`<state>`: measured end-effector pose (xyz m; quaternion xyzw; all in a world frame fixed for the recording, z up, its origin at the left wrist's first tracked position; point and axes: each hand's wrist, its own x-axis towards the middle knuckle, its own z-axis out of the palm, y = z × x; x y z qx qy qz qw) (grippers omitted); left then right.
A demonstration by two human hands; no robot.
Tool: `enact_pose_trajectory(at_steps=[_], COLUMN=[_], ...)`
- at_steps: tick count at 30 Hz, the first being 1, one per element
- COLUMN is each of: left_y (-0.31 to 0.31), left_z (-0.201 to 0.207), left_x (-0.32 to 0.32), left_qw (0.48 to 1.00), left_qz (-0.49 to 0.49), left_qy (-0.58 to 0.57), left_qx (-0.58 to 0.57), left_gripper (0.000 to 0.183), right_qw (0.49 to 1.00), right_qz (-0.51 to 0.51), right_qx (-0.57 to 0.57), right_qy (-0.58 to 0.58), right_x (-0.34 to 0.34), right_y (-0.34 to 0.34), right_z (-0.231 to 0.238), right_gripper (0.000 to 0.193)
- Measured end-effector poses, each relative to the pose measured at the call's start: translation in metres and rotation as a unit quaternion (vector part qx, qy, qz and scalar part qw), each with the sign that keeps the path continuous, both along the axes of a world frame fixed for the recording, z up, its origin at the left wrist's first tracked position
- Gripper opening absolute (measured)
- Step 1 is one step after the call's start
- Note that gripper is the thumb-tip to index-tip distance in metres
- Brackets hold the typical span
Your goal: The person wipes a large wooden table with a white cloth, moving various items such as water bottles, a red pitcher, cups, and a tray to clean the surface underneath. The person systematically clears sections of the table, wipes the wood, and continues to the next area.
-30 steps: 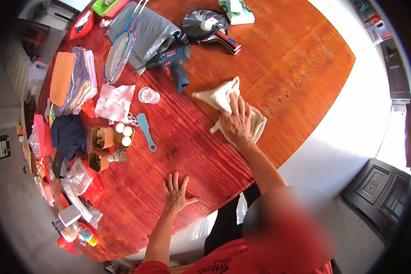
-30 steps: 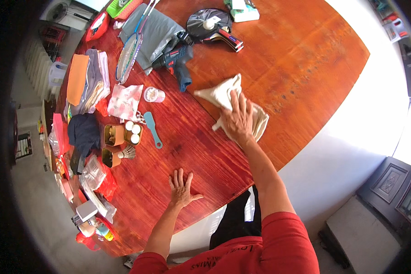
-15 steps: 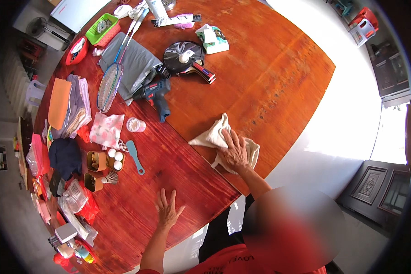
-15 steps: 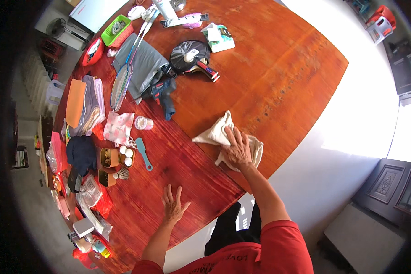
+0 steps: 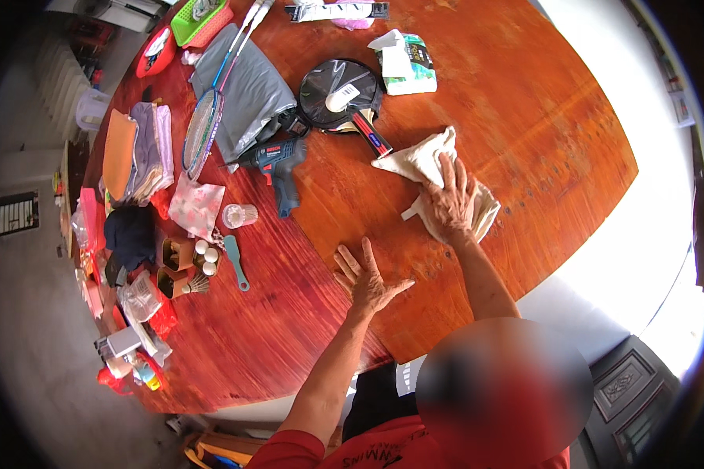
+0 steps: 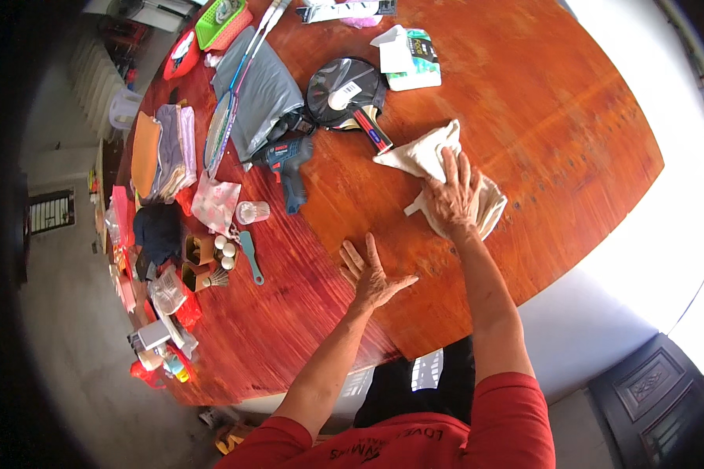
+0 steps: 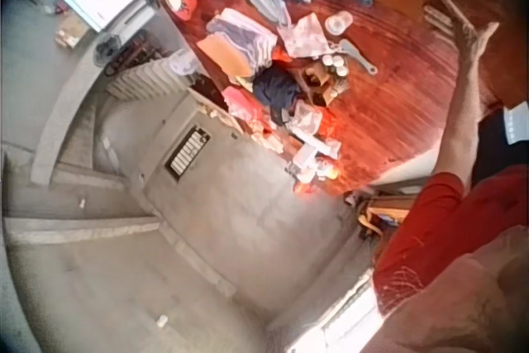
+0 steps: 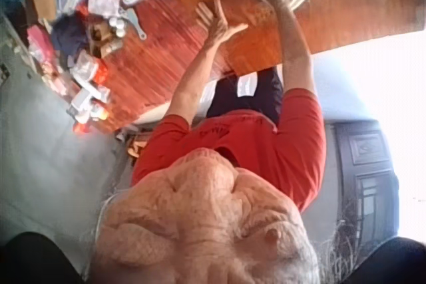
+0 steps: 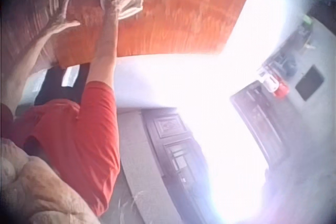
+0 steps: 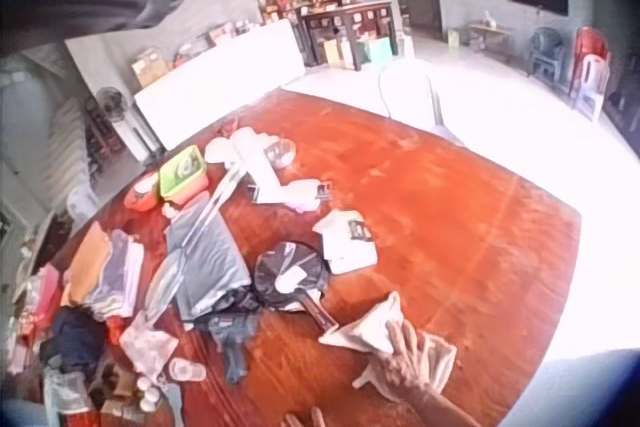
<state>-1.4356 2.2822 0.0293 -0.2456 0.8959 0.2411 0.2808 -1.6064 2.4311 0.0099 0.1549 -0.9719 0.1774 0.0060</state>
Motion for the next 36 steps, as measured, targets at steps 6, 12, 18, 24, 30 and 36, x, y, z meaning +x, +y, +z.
enact_pose_trajectory(at_steps=[6,12,18,24,30,36], left_y=[0.005,0.007,0.007,0.01,0.003,0.004], left_z=[-0.004,-0.011,-0.01,-0.007,-0.003,-0.009], left_x=[-0.005,0.003,-0.001,-0.008,-0.008,-0.008], left_qw=[0.998,0.997,0.997,0.995,0.997,0.995], left_qz=[0.011,-0.012,-0.002,0.006,0.009,-0.002], left_qy=[-0.053,-0.01,-0.046,-0.072,-0.061,-0.077], left_qx=[-0.035,-0.071,-0.064,-0.065,-0.052,-0.06], left_gripper=[0.153,0.154,0.155,0.155,0.156,0.155], right_qw=[0.998,0.996,0.998,0.997,0.993,0.99], right_qz=[0.025,-0.053,-0.036,0.048,0.088,0.112], right_qx=[0.006,0.044,0.029,-0.012,-0.05,-0.025], right_qy=[0.059,0.051,0.053,-0.065,-0.065,-0.086], right_x=[-0.078,-0.117,-0.065,0.042,0.158,0.173], right_y=[0.023,0.077,0.067,0.062,0.082,0.106], right_z=[-0.007,-0.007,0.004,0.0,-0.005,-0.012], right_gripper=[0.036,0.045,0.035,0.035,0.031,0.034])
